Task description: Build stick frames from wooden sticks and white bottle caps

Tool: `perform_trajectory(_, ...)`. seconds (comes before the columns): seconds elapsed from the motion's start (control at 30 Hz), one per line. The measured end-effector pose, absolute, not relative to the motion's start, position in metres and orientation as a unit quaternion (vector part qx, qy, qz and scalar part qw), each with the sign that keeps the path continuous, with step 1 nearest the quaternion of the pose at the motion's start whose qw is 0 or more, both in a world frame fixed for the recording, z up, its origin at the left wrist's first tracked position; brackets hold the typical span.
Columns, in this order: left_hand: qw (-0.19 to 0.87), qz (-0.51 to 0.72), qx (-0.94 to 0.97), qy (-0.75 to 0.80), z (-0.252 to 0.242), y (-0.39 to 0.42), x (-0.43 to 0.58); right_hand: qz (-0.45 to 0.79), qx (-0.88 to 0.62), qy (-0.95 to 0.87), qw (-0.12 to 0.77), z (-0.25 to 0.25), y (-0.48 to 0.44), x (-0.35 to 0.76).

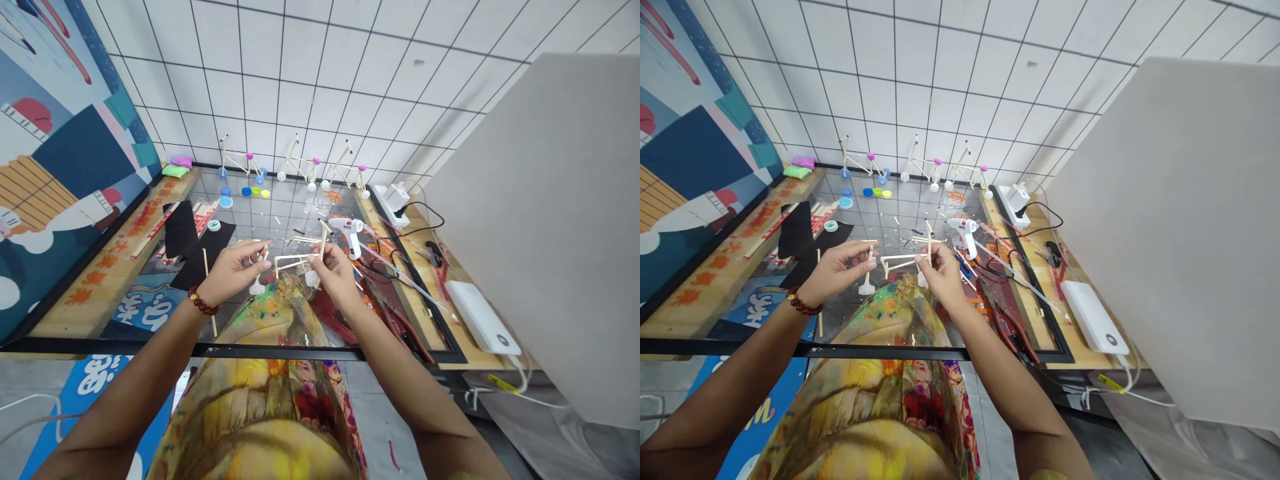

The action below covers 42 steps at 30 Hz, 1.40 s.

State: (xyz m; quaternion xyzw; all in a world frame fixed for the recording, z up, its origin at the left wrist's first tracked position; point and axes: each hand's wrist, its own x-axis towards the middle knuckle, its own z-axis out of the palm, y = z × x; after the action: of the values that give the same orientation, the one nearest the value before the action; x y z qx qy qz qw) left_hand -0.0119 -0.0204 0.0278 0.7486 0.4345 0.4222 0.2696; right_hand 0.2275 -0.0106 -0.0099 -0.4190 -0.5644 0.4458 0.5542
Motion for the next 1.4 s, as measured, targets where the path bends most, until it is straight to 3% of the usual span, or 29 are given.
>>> perform_trajectory(0.37,0.316,0.457,0.685,0.471,0.021,-0.026,-0.001,0.455,-0.425,-0.56,0.547,-0.007,-0.012,0.228)
perform_trajectory(0.83,0.207,0.442,0.739,0.464,0.018,-0.029,0.003,0.437,-0.424,-0.572,0.549,-0.009,-0.01,0.227)
perform_trajectory(1.4,0.306,0.546,0.662,0.413,0.011,-0.026,0.01,0.427,-0.409,-0.572,0.569,-0.012,-0.011,0.224)
